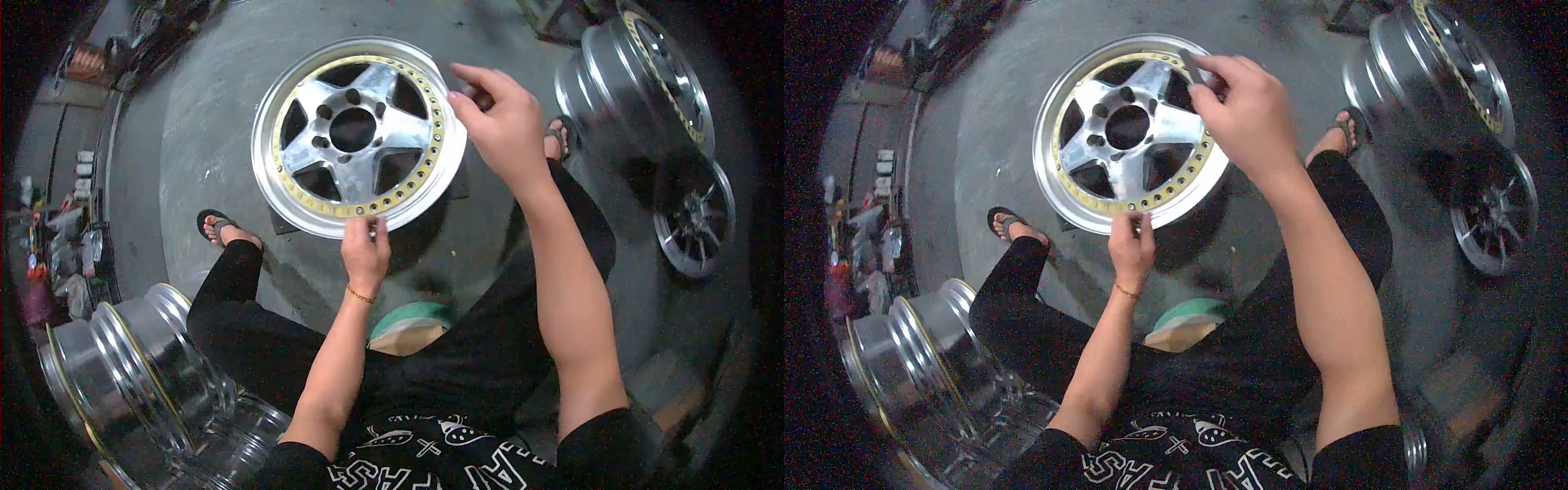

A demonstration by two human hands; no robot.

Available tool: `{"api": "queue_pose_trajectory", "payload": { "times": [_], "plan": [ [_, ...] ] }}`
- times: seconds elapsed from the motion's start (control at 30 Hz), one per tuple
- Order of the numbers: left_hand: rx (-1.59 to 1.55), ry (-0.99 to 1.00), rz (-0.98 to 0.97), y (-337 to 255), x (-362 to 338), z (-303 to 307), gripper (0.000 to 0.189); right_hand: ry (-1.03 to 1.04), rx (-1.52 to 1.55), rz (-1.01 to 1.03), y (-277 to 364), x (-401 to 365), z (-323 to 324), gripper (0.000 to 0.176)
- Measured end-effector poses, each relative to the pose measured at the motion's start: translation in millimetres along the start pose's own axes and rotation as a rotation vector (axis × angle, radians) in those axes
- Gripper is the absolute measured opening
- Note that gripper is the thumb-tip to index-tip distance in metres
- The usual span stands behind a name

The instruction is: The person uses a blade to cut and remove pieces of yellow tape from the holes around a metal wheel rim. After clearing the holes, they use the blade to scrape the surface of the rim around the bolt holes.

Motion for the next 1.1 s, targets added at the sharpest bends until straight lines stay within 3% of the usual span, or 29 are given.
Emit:
{"api": "queue_pose_trajectory", "payload": {
  "times": [0.07,0.1,0.13,0.2,0.23,0.27,0.33,0.37,0.43,0.57,0.63,0.67,0.73,0.77,0.83,0.9,1.0,1.1],
  "plan": [
    [-0.158,0.246,-0.074,-20,-10,-7,0.021,-0.01,-0.023,0.104,-5,2,-2,0.033],
    [-0.156,0.312,-0.137,-35,-12,-9,0.025,0.008,-0.038,0.081,-2,2,-1,0.032],
    [-0.064,0.503,-0.142,-34,-19,-17,0.029,-0.012,-0.027,0.085,-2,2,-3,0.031],
    [-0.096,0.819,-0.066,-21,-40,-41,0.033,-0.049,-0.069,0.171,-4,2,-4,0.029],
    [0.002,1.123,0.112,-20,-43,-46,0.028,-0.051,-0.073,0.16,-4,1,-3,0.029],
    [0.001,1.131,0.111,-8,-52,-53,0.028,-0.049,-0.05,0.148,-4,0,-2,0.029],
    [0.19,1.417,0.015,40,-87,-80,0.032,-0.047,-0.027,0.138,-4,0,0,0.029],
    [0.19,1.419,0.013,50,-96,-84,0.032,-0.04,-0.056,0.137,-4,-1,2,0.03],
    [0.304,1.602,-0.022,57,-106,-88,0.043,-0.032,-0.089,0.132,-5,-2,5,0.031],
    [0.2,1.57,-0.025,50,-107,-102,0.046,-0.039,-0.099,0.135,-7,-1,6,0.031],
    [0.011,1.131,0.044,35,-97,-97,0.04,-0.049,-0.039,0.107,-11,4,5,0.028],
    [0.01,1.134,0.034,29,-91,-95,0.04,-0.055,-0.046,0.106,-12,5,4,0.028],
    [-0.049,0.99,0.267,12,-71,-81,0.033,-0.067,-0.035,0.083,-14,8,3,0.028],
    [-0.102,0.929,0.271,10,-67,-75,0.023,-0.067,-0.032,0.092,-15,9,2,0.027],
    [-0.083,0.992,0.277,4,-55,-55,0.025,-0.061,-0.028,0.093,-9,10,1,0.027],
    [-0.004,1.04,0.257,17,-59,-57,0.045,-0.05,-0.001,0.095,-4,11,2,0.026],
    [0.054,1.093,0.235,34,-70,-60,0.049,-0.026,0.019,0.051,-6,11,0,0.027],
    [0.017,0.969,0.255,42,-76,-62,0.041,-0.015,0.028,-0.008,-28,17,-6,0.024]
  ]
}}
Point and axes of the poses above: each hand's wrist, its own x-axis towards the middle knuckle, its own z-axis out of the back of the hand, y = z × x, the point moved 1 cm from there along x, towards the middle knuckle, and after that the axes turned 13 degrees about y, right-handed, at the moved point
